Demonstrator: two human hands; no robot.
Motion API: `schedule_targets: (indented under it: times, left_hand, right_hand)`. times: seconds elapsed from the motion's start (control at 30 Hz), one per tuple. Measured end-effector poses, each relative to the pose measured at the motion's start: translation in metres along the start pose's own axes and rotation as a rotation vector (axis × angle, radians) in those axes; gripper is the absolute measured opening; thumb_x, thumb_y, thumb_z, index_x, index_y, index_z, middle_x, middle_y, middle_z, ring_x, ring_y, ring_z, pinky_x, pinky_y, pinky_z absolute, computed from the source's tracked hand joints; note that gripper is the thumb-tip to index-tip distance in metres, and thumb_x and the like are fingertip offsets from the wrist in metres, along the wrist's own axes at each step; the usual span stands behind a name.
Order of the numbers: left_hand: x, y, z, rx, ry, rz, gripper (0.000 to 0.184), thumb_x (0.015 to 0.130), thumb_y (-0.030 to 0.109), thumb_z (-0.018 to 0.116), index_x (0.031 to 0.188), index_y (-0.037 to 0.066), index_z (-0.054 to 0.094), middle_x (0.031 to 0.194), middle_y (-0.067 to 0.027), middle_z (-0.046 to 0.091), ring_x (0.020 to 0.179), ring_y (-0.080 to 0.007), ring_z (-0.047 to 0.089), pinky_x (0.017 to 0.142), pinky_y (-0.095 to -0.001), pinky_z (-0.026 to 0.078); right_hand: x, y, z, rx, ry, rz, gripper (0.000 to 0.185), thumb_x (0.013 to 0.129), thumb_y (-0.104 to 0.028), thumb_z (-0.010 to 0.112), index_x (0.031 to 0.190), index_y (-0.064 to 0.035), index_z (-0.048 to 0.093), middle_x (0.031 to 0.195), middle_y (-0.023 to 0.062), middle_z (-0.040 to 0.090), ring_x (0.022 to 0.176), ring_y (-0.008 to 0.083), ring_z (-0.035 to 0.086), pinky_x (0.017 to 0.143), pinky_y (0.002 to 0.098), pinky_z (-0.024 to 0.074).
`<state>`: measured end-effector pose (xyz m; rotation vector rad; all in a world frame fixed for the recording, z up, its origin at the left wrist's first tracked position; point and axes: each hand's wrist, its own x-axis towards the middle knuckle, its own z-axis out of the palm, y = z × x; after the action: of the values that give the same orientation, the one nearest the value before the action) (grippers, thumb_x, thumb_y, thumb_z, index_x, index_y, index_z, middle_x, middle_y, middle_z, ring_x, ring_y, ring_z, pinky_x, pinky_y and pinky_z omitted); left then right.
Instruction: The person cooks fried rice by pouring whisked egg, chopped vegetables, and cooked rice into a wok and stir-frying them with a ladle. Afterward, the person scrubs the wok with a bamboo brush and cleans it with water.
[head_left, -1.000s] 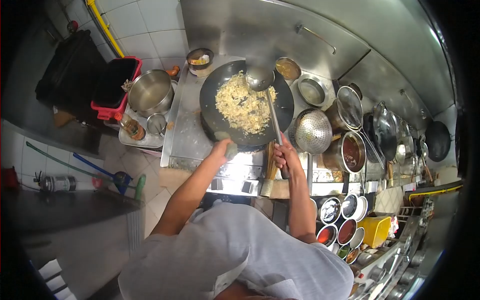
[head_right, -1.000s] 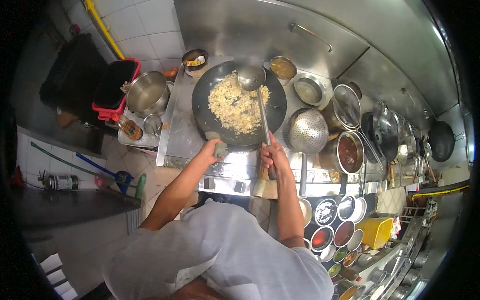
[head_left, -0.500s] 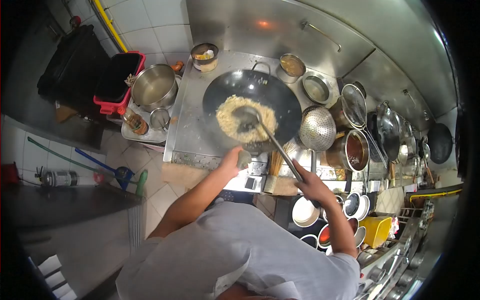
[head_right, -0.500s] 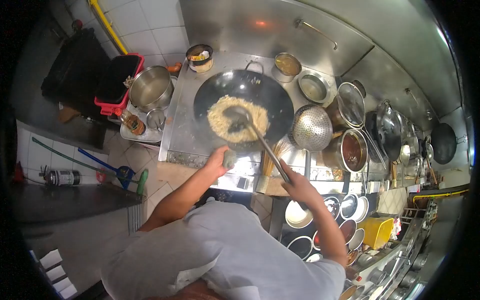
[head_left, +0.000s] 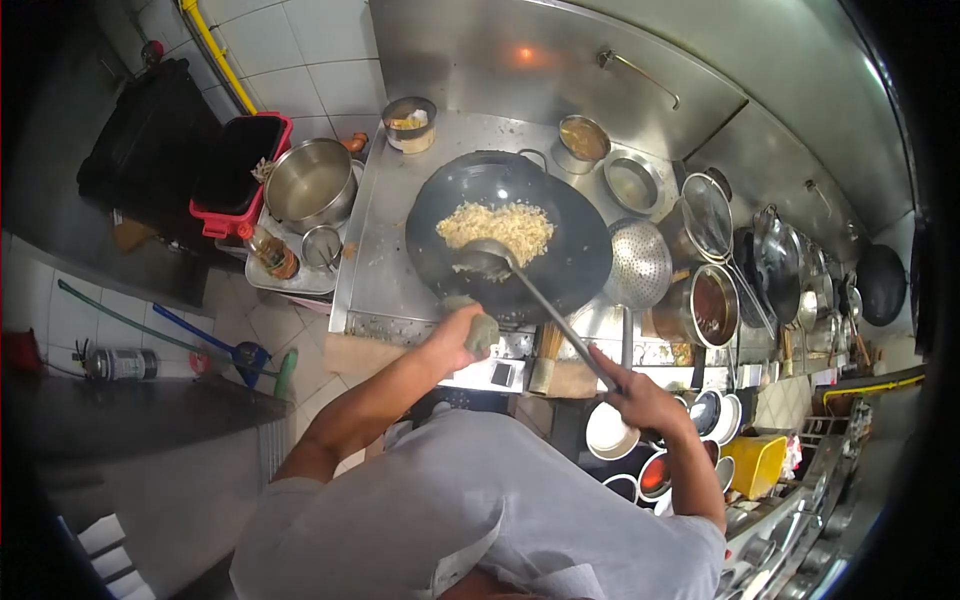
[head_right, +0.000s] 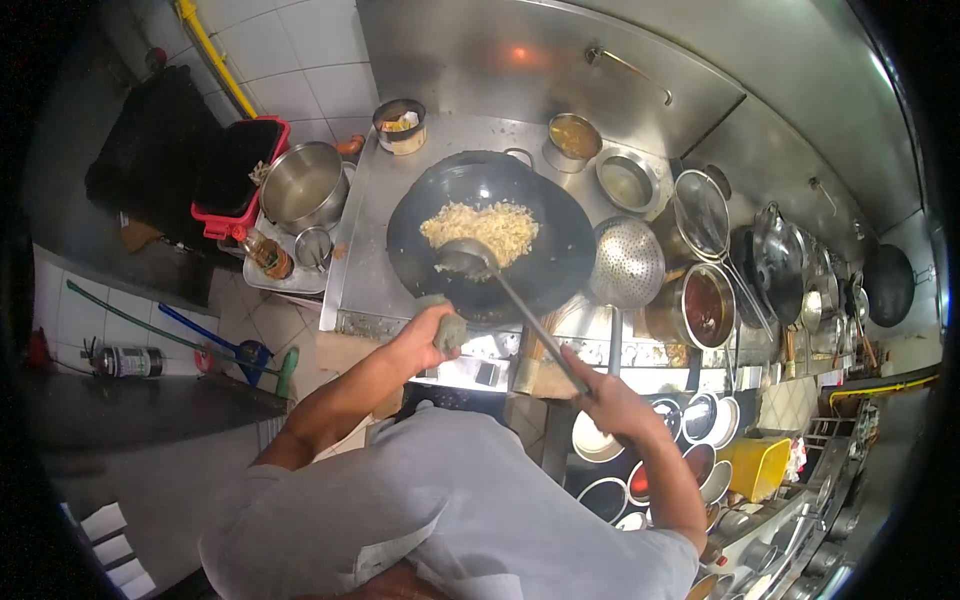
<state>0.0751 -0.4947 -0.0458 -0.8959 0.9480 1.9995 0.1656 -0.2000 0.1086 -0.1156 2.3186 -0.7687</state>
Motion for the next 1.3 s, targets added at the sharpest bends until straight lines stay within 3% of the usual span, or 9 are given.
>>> schedule_targets:
  times: [0.1,0.27,0.33,0.57,0.7,0.77,0.9,1.03,1.3]
  left_hand:
    - [0.069,-0.025,-0.032,-0.045,-0.055,0.161,0.011,0.086,0.019,0.056,0.097,0.016,0.054,0.087,-0.0042,0.057,0.073,-0.0185,0.056,0.056,-0.0388,0.045]
    - [-0.003,-0.063,-0.011,0.021,0.095,0.207,0.015,0.085,0.010,0.053,0.098,0.016,0.055,0.092,-0.0049,0.057,0.074,-0.0174,0.057,0.056,-0.0373,0.048]
    - [0.073,-0.069,-0.054,0.051,-0.040,0.519,0.007,0.086,0.014,0.052,0.090,0.013,0.057,0.088,-0.0041,0.059,0.073,-0.0179,0.059,0.056,-0.0331,0.048]
    - [0.116,0.021,-0.040,0.031,-0.027,0.201,0.013,0.082,0.019,0.060,0.089,0.008,0.059,0.076,-0.0079,0.060,0.058,-0.0216,0.060,0.043,-0.0366,0.046]
    - [0.105,0.028,-0.029,0.063,0.016,0.160,0.011,0.082,0.019,0.060,0.090,0.011,0.058,0.074,-0.0057,0.059,0.058,-0.0208,0.058,0.044,-0.0363,0.041]
    - [0.107,0.025,-0.034,0.068,0.051,0.141,0.012,0.082,0.018,0.060,0.090,0.010,0.058,0.074,-0.0065,0.059,0.057,-0.0214,0.058,0.042,-0.0369,0.041]
    - [0.115,0.028,-0.033,0.075,0.066,0.120,0.013,0.081,0.017,0.060,0.091,0.008,0.058,0.075,-0.0083,0.060,0.056,-0.0232,0.059,0.042,-0.0392,0.044]
    - [0.123,0.028,-0.037,0.103,0.005,0.131,0.024,0.079,0.017,0.063,0.098,0.004,0.058,0.086,-0.0117,0.061,0.070,-0.0267,0.063,0.053,-0.0430,0.052]
    - [0.117,0.027,-0.033,0.018,0.058,0.160,0.017,0.081,0.018,0.060,0.093,0.006,0.058,0.080,-0.0081,0.060,0.062,-0.0230,0.060,0.048,-0.0386,0.046]
  right_hand:
    - [0.053,0.004,0.006,-0.319,0.212,0.002,0.080,0.083,-0.004,0.053,0.153,-0.0208,0.019,0.073,0.0269,0.063,0.072,0.0429,0.064,0.067,0.0527,0.0475]
    - [0.054,-0.029,-0.020,-0.293,0.410,0.016,0.081,0.080,0.001,0.056,0.152,-0.0185,0.025,0.092,0.0272,0.067,0.079,0.0438,0.066,0.074,0.0522,0.0485]
    - [0.040,-0.040,-0.025,0.151,0.445,-0.048,0.079,0.085,0.001,0.054,0.154,-0.0222,0.022,0.080,0.0145,0.064,0.057,0.0257,0.058,0.055,0.0383,0.0473]
    - [0.152,0.019,0.027,1.774,-0.064,-0.118,0.070,0.093,-0.002,0.047,0.153,-0.0270,0.022,0.063,-0.0050,0.038,0.040,0.0021,0.029,0.031,0.0179,0.0243]
    - [0.194,0.015,0.047,1.655,-0.020,0.089,0.065,0.095,-0.004,0.047,0.151,-0.0271,0.027,0.063,-0.0050,0.039,0.039,0.0026,0.030,0.031,0.0183,0.0250]
    - [0.168,-0.033,0.061,0.941,0.286,0.056,0.067,0.095,-0.006,0.050,0.153,-0.0259,0.022,0.066,-0.0023,0.044,0.042,0.0037,0.035,0.033,0.0204,0.0261]
    - [0.172,0.003,0.069,1.584,-0.076,0.018,0.072,0.092,-0.004,0.052,0.154,-0.0208,0.020,0.067,-0.0014,0.047,0.042,0.0069,0.039,0.035,0.0246,0.0355]
    - [0.174,-0.029,0.066,1.005,0.302,0.063,0.069,0.094,-0.005,0.050,0.154,-0.0235,0.022,0.064,-0.0029,0.041,0.040,0.0050,0.037,0.034,0.0210,0.0339]
    - [0.156,0.004,0.074,1.686,0.123,0.001,0.071,0.093,-0.004,0.049,0.154,-0.0256,0.019,0.067,-0.0030,0.042,0.041,0.0047,0.036,0.034,0.0213,0.0343]
